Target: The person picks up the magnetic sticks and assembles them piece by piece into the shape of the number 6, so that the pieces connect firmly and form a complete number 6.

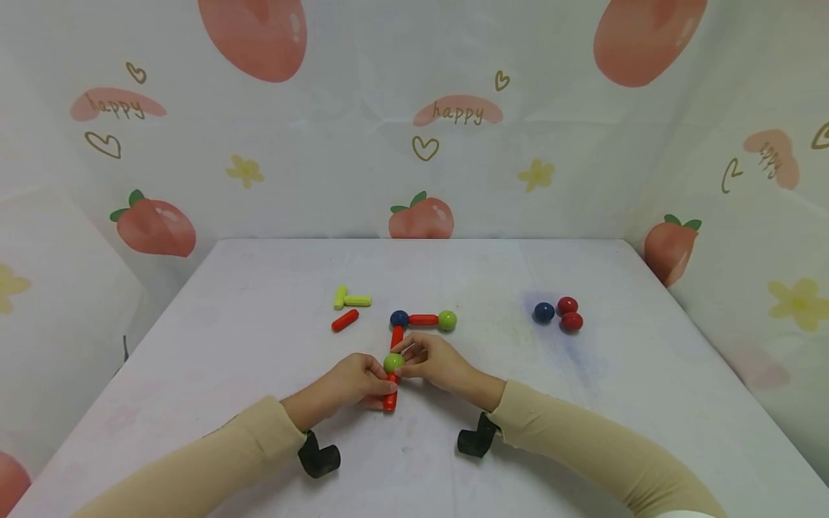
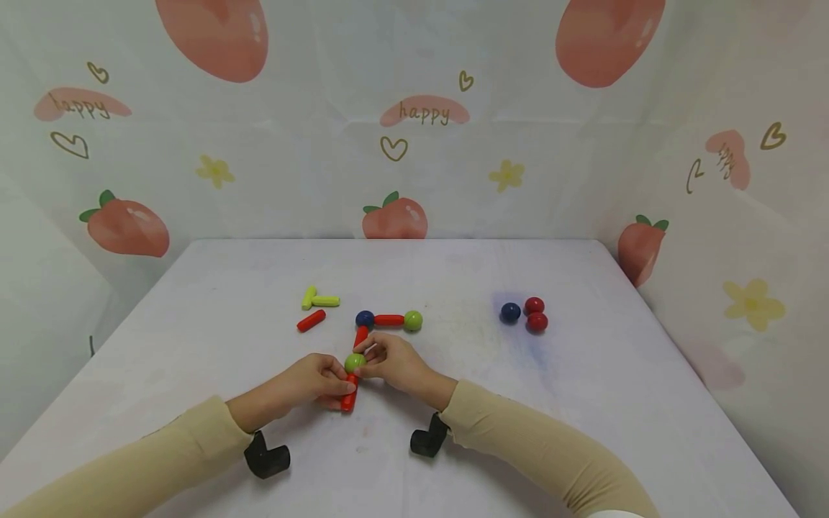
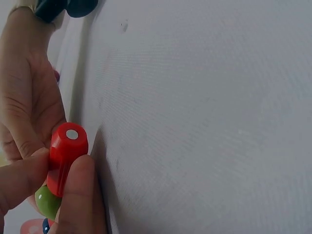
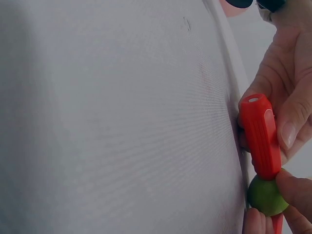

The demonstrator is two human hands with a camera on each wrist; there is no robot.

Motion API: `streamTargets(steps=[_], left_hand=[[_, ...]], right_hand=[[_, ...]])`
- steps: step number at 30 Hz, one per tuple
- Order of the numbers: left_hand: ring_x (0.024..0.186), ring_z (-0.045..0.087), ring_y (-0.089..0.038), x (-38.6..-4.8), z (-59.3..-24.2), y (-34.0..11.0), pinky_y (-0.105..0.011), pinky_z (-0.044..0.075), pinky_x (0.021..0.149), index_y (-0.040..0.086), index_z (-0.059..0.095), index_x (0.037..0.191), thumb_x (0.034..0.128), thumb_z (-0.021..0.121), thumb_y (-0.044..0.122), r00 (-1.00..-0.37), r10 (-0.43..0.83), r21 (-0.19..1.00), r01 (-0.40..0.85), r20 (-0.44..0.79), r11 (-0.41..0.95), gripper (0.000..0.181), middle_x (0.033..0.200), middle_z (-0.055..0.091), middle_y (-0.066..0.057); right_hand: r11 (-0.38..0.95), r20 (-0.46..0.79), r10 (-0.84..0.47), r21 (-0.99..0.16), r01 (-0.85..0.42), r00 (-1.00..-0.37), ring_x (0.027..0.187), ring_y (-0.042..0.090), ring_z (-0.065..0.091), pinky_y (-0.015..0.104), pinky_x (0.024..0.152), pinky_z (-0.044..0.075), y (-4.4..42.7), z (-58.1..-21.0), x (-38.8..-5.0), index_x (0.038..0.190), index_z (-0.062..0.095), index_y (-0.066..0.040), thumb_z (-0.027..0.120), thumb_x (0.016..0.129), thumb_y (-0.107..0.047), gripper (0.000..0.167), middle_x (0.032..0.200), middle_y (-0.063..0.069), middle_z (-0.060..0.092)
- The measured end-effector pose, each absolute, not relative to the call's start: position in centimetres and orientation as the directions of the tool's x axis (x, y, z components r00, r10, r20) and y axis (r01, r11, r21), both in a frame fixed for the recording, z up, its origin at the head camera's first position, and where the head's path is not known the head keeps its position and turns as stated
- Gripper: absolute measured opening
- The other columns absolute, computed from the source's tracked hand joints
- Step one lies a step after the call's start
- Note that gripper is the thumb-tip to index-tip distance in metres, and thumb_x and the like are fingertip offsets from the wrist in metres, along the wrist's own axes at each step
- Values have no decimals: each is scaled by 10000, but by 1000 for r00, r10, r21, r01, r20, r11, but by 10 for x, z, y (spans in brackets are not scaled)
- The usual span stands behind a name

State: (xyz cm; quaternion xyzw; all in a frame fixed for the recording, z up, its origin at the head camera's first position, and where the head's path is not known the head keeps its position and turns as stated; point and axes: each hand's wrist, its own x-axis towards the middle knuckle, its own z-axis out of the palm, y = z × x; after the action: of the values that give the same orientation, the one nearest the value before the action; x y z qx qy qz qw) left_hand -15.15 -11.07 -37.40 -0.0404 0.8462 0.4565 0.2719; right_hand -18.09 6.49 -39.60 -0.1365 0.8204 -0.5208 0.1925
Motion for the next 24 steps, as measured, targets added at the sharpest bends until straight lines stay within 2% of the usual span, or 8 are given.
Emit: streamTargets(steps=[15, 24], left_hand=[[605, 604, -94, -151, -372, -108, -206, 537, 603, 14, 558, 902, 805, 723, 130, -846, 178, 742, -317, -503, 591, 223, 816, 622, -73], [540, 591, -89, -154, -372, -109, -190, 520, 570, 33, 568, 867, 802, 729, 157, -837, 199, 727, -295, -509, 620, 213, 749, 638, -50]], right_hand=[[419, -174, -427, -908, -24, -887, 790, 127, 578, 224, 698, 492, 66, -397, -181, 1049, 641, -119, 739, 785, -118, 281, 916, 48, 633], [422, -183, -427, -907, -16, -886, 787, 128, 583, 229, 705, 502, 66, -396, -181, 1045, 638, -121, 741, 784, -117, 281, 917, 49, 629]])
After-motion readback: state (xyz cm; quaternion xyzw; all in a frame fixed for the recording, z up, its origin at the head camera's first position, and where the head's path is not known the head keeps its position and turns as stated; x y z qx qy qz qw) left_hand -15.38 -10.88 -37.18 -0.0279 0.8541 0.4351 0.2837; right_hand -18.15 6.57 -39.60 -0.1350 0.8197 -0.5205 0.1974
